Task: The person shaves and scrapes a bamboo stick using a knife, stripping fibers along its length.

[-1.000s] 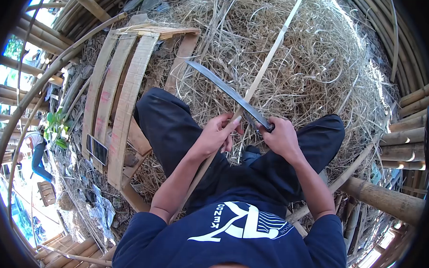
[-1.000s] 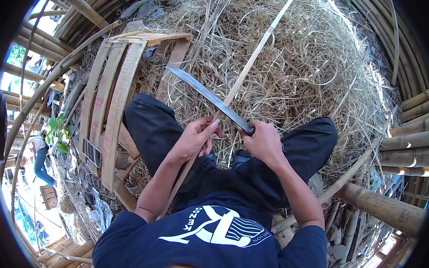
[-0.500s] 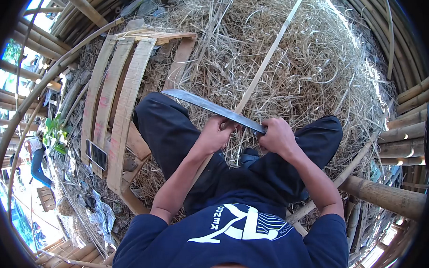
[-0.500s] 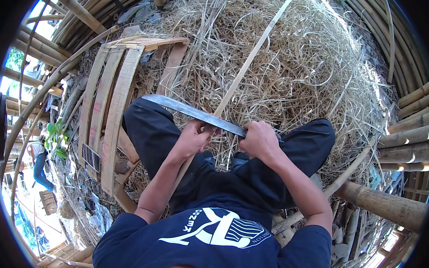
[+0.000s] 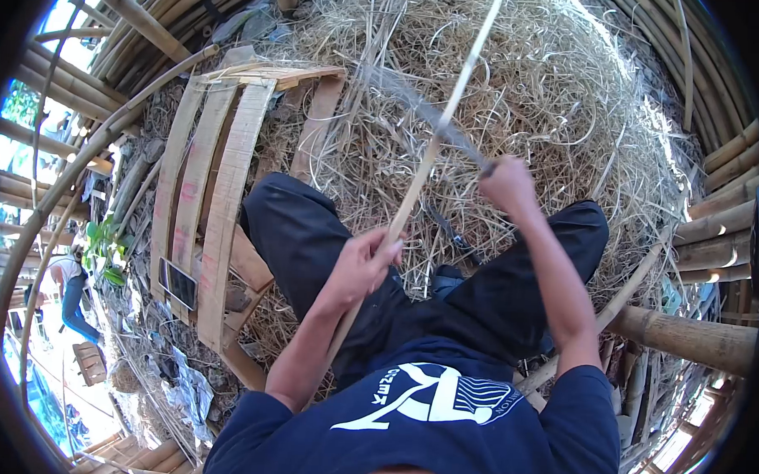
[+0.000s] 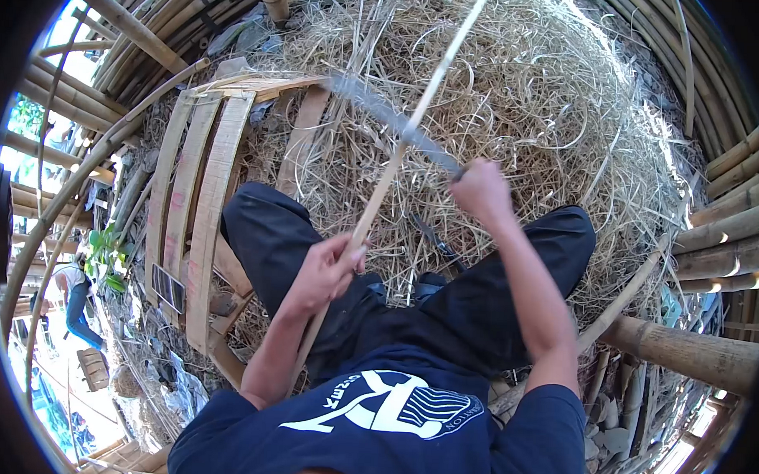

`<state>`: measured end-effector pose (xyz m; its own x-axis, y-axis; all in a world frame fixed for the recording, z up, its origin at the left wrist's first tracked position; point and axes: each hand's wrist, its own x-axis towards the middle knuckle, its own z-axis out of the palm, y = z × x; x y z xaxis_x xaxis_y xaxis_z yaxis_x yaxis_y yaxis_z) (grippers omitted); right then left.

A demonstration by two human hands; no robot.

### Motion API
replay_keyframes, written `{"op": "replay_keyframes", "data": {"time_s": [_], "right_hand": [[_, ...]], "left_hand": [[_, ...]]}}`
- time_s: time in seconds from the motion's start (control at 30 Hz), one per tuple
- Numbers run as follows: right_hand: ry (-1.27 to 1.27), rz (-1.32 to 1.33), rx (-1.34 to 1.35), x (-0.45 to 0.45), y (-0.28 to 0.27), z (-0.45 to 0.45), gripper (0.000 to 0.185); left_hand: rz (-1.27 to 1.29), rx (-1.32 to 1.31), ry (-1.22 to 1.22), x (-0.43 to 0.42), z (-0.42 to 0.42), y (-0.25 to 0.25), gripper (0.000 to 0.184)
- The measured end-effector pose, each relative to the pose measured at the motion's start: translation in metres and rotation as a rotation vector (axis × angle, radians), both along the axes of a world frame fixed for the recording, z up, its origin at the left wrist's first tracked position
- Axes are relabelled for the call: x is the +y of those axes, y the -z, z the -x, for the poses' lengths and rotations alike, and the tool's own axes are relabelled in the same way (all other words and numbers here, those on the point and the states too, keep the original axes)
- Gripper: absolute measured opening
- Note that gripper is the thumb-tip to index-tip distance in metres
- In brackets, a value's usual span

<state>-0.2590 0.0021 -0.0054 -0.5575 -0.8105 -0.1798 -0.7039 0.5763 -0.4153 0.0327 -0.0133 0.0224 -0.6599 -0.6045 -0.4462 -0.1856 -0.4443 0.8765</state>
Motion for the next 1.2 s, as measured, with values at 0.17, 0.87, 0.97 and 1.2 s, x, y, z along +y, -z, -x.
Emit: {"op": "replay_keyframes", "data": {"time_s": [0.17, 0.87, 0.97, 1.2], "right_hand": [[0.053, -0.01, -0.036, 0.002, -0.022, 0.025, 0.028], [-0.297, 0.004, -0.038, 0.049, -0.035, -0.037, 0.023], [-0.313, 0.029, -0.01, 0.052, -0.033, -0.038, 0.024], [-0.331, 0.011, -0.017, 0.05, -0.035, -0.039, 0.024]], "left_hand": [[-0.053, 0.068, 0.025, 0.008, -0.009, 0.002, 0.03], [-0.138, 0.149, -0.018, -0.025, 0.039, 0.022, 0.03], [-0.109, 0.143, -0.037, -0.031, 0.048, 0.031, 0.032], [-0.114, 0.165, 0.016, -0.031, 0.052, 0.01, 0.025]]}}
